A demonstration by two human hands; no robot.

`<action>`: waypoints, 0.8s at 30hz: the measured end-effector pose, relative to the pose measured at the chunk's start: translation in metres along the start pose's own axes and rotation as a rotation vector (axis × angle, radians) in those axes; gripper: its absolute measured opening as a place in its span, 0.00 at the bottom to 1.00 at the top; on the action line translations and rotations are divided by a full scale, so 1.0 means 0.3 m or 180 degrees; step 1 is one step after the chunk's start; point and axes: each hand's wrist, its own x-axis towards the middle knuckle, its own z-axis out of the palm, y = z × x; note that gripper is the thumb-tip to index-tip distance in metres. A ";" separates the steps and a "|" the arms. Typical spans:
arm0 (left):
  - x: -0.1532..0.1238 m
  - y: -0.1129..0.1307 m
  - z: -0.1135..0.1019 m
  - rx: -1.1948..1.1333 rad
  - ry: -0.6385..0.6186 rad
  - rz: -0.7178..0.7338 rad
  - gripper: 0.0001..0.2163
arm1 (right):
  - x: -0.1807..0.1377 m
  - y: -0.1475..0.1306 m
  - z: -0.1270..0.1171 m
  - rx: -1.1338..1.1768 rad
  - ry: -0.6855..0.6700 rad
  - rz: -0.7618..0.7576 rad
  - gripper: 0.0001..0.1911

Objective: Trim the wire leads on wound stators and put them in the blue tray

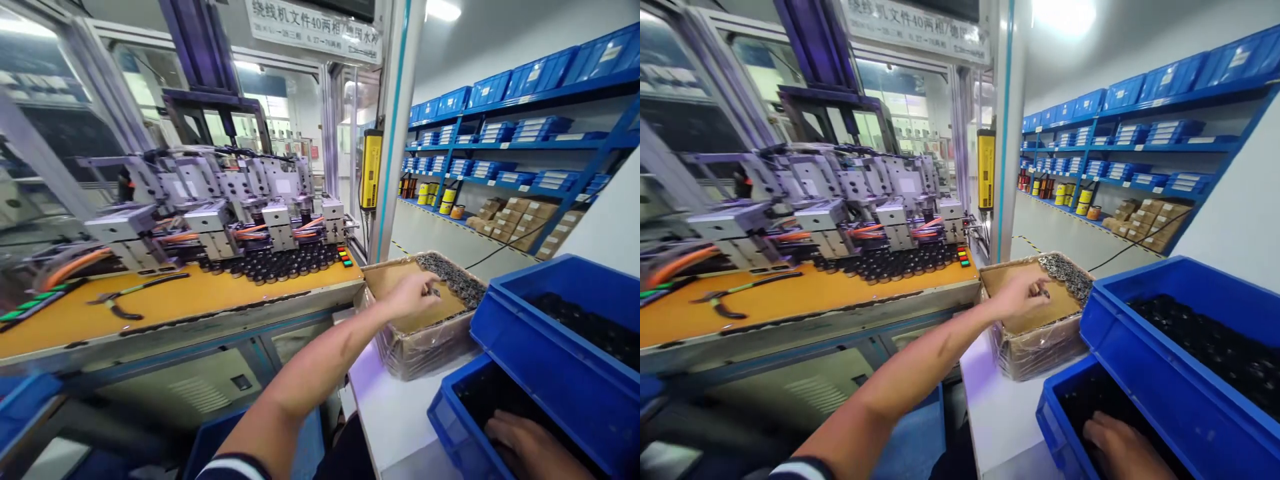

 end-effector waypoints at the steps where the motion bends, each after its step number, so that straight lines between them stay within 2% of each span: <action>1: -0.103 0.015 -0.021 -0.0191 0.0098 0.0084 0.20 | 0.004 0.004 -0.006 -0.0013 0.0105 -0.0126 0.13; 4: -0.437 0.036 -0.060 -0.0664 0.0338 0.0165 0.16 | 0.027 -0.008 -0.037 -0.0244 0.0661 -0.0552 0.12; 5: -0.541 0.036 -0.062 -0.0965 0.0461 0.0156 0.15 | 0.036 -0.028 -0.051 -0.0370 0.0948 -0.0677 0.11; 6: -0.634 0.035 -0.060 -0.1638 0.0617 0.0075 0.14 | 0.047 -0.060 -0.066 -0.0494 0.1233 -0.0784 0.11; 8: -0.781 0.031 -0.046 -0.2640 0.0773 -0.0142 0.13 | 0.069 -0.162 -0.098 -0.0562 0.1602 -0.0893 0.09; 10: -0.873 0.036 -0.029 -0.3218 0.0792 -0.0287 0.14 | 0.092 -0.303 -0.122 -0.0270 0.1615 -0.0960 0.06; 13: -0.937 0.065 -0.016 -0.3401 0.0764 -0.0249 0.14 | 0.122 -0.523 -0.123 0.0512 0.1438 -0.1117 0.02; 16: -0.963 0.099 -0.015 -0.3290 0.0806 -0.0174 0.13 | 0.120 -0.670 -0.096 0.1106 0.1232 -0.1396 0.04; 19: -0.979 0.116 -0.006 -0.3372 0.0827 -0.0124 0.12 | 0.089 -0.721 -0.069 0.1354 0.1226 -0.1548 0.08; 21: -0.987 0.118 0.009 -0.3549 0.0793 -0.0097 0.11 | 0.071 -0.722 -0.062 0.1366 0.1238 -0.1611 0.10; 24: -0.992 0.118 0.037 -0.3699 0.0753 -0.0127 0.16 | 0.059 -0.712 -0.058 0.1368 0.1237 -0.1641 0.10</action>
